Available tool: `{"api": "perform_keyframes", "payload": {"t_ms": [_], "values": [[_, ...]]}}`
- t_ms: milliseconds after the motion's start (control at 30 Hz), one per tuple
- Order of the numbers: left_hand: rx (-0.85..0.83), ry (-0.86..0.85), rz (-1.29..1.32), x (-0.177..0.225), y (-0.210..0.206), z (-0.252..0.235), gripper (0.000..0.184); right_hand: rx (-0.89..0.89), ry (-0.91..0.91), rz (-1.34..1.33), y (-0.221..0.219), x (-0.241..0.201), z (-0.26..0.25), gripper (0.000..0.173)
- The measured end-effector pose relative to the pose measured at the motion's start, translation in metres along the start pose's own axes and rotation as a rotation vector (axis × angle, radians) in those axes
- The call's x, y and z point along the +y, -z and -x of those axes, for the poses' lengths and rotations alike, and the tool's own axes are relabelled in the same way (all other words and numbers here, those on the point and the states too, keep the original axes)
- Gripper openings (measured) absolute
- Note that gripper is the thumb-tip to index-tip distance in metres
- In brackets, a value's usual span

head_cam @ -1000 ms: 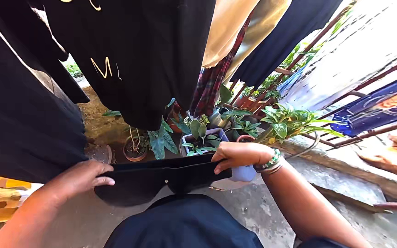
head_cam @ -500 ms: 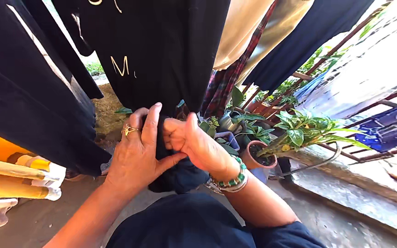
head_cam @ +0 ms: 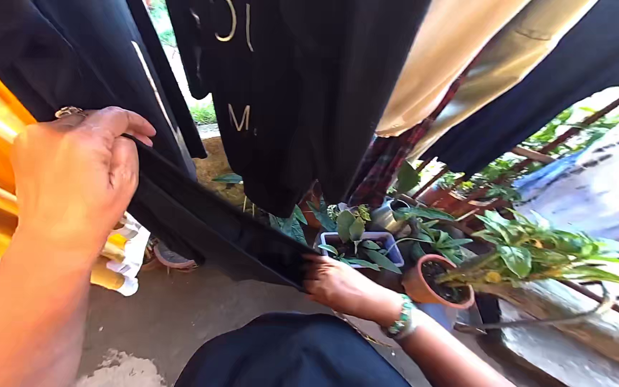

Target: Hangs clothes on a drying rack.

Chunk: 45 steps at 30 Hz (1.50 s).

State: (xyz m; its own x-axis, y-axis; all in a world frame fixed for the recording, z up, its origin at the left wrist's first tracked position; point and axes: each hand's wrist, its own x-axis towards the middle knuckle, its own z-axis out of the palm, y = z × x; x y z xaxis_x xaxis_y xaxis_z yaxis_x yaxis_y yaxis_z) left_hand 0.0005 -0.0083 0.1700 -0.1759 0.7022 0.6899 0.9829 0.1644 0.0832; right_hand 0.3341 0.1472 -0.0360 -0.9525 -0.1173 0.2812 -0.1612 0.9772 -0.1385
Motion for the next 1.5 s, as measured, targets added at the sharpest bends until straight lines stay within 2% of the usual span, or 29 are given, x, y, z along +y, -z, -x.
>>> {"api": "perform_keyframes", "payload": {"t_ms": [100, 167, 267, 367, 467, 600, 733, 867, 1000, 1200, 1333, 1500], "values": [[-0.081, 0.015, 0.097, -0.026, 0.005, 0.009, 0.041, 0.116, -0.034, -0.217, 0.067, 0.011, 0.018, 0.037], [-0.125, 0.011, 0.283, -0.044, 0.004, 0.016, 0.031, 0.201, -0.057, -0.286, 0.113, 0.018, 0.027, 0.037], [-0.157, -0.079, 0.612, -0.068, -0.004, 0.025, 0.016, 0.328, -0.127, -0.166, 0.162, 0.028, 0.034, 0.042], [-0.186, -0.183, 0.675, -0.077, -0.004, 0.030, 0.028, 0.347, -0.243, 0.079, 0.186, 0.033, 0.033, 0.045], [-0.195, -0.185, 0.534, -0.062, 0.008, 0.035, 0.040, 0.404, -0.297, 0.139, 0.197, 0.026, 0.028, 0.035], [-0.242, -0.177, 0.401, -0.039, 0.021, 0.052, 0.040, 0.581, -0.374, 0.027, 0.180, 0.019, 0.031, 0.021], [-0.365, -0.222, 0.253, -0.029, 0.016, 0.083, 0.036, 0.489, -0.460, 0.176, 0.153, 0.018, 0.030, 0.027], [-0.392, -0.158, 0.133, -0.029, 0.009, 0.121, 0.041, 0.508, -0.529, 0.134, 0.124, 0.011, 0.037, 0.027], [-0.340, 0.008, 0.070, -0.021, 0.009, 0.153, 0.043, 0.545, -0.530, 0.038, 0.095, 0.006, 0.043, 0.026], [-0.268, 0.196, 0.070, 0.002, 0.008, 0.188, 0.033, 0.514, -0.535, -0.040, 0.071, 0.004, 0.043, 0.031], [-0.255, 0.243, 0.077, 0.009, 0.000, 0.195, 0.038, 0.506, -0.527, -0.061, 0.065, 0.009, 0.041, 0.027], [-0.259, 0.229, 0.149, -0.012, -0.008, 0.200, 0.047, 0.480, -0.470, -0.166, 0.061, 0.027, 0.047, 0.023]]}}
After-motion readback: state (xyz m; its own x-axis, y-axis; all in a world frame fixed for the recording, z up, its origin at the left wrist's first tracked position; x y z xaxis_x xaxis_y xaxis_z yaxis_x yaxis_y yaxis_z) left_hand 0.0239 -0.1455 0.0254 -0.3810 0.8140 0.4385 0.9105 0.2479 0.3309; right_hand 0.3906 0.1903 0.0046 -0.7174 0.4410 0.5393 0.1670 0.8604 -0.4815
